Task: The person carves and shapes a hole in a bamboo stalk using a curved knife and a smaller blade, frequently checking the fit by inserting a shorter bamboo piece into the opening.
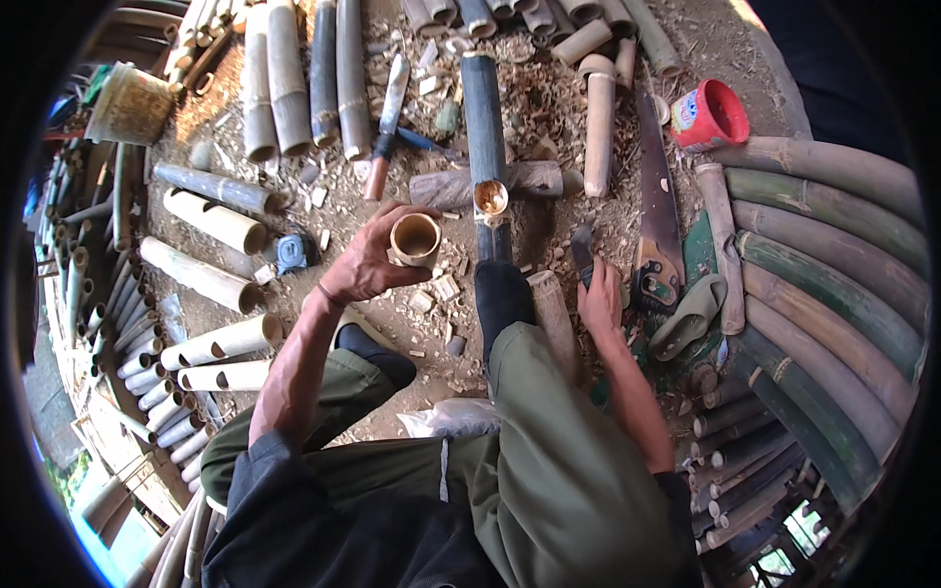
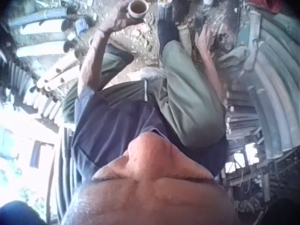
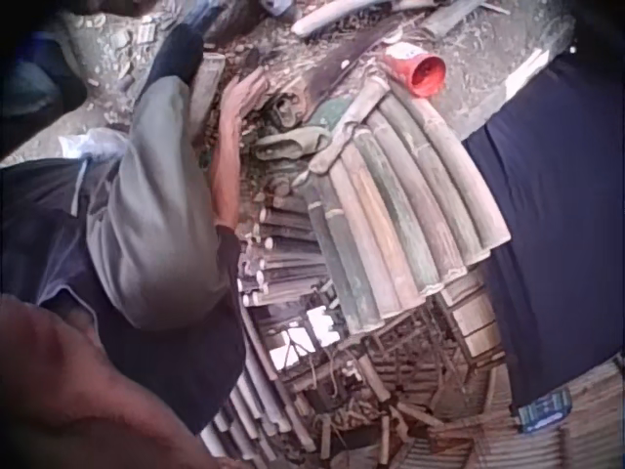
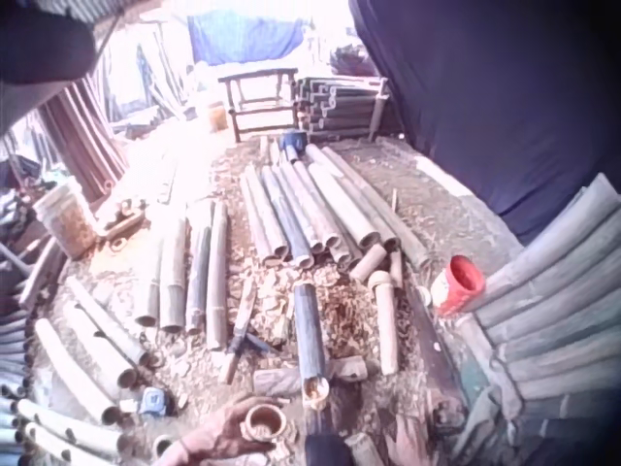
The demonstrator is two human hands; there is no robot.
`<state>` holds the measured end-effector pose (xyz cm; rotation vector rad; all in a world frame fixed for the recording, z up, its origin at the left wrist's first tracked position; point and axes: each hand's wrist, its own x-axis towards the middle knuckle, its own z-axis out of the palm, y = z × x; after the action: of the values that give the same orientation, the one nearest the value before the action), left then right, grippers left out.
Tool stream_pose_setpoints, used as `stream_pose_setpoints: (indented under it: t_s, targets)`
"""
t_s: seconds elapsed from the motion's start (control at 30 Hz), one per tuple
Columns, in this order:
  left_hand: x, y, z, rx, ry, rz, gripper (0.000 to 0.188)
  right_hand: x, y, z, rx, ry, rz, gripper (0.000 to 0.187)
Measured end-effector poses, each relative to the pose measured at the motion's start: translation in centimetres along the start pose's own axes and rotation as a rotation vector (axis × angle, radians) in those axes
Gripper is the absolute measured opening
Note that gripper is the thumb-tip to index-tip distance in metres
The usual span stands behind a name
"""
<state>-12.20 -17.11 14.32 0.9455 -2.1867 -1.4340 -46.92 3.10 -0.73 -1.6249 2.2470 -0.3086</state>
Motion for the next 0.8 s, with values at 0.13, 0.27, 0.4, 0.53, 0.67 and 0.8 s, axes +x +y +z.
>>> stream_pose_setpoints:
  t_s: [0.13, 0.27, 0.4, 0.53, 0.67, 0.8]
  targets:
    - [-0.2, 2.2, 0.7, 0.057, 0.304, 0.133, 0.057, -4.6, -2.6, -0.6, 0.085, 0.173, -0.048, 0.056]
    - [0.5, 3.8, 3.3, -0.229, 0.479, 0.0, 0.074, -11.6, -4.1, 0.5, 0.242, -0.115, 0.125, 0.052]
    - [0.9, 4.3, 6.2, -0.403, 0.456, 0.079, 0.075, -13.1, -2.8, 1.5, 0.327, -0.225, 0.247, 0.056]
    - [0.1, 0.7, 6.6, -0.195, 0.278, 0.057, 0.068, -13.4, -2.6, 0.8, 0.426, -0.278, 0.294, 0.059]
    - [-0.3, -1.0, 6.2, -0.169, 0.123, -0.069, 0.074, -13.8, -2.2, -0.3, 0.521, -0.324, 0.349, 0.063]
    - [1.3, -0.4, 3.8, -0.177, 0.134, 0.032, 0.081, -14.5, -1.9, -1.5, 0.616, -0.387, 0.404, 0.066]
